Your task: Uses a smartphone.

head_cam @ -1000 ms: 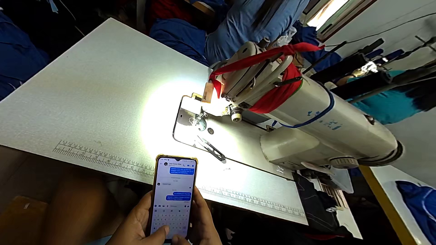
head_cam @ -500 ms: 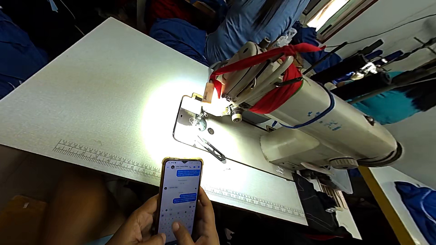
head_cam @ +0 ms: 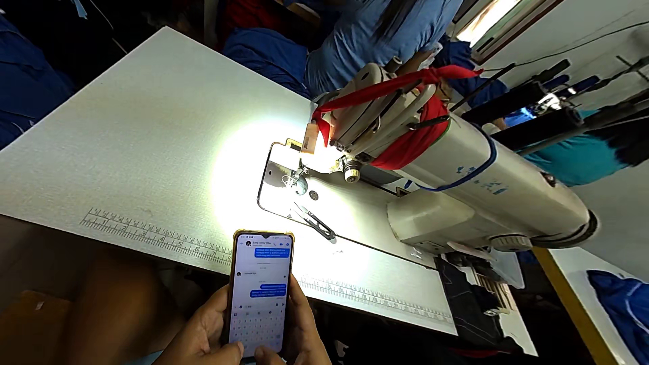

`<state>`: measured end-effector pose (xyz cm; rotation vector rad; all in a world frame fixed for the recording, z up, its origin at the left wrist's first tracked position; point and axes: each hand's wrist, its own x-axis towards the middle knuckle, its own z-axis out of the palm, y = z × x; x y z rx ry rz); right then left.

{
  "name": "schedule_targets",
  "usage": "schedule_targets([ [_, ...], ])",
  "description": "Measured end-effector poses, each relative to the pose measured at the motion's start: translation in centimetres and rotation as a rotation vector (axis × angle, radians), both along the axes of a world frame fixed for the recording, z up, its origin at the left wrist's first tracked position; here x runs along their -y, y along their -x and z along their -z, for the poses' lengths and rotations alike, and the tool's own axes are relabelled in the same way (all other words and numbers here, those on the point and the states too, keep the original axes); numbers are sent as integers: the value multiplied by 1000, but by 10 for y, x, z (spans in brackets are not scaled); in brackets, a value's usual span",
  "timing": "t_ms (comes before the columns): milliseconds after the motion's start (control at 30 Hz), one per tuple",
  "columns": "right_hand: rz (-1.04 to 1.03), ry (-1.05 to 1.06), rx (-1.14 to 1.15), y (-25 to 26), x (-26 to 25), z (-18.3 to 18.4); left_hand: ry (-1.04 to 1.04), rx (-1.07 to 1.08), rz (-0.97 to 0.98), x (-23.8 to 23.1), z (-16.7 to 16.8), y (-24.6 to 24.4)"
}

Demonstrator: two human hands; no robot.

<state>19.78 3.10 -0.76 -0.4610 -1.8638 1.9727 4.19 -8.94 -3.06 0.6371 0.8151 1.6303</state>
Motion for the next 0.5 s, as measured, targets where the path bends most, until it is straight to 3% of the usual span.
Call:
schedule_targets([
  [167, -21, 105, -51, -4, -9, 0, -15, 13, 11, -1, -1, 0],
  [500, 123, 6, 19, 2, 2, -1, -25, -14, 36, -2, -1, 0],
])
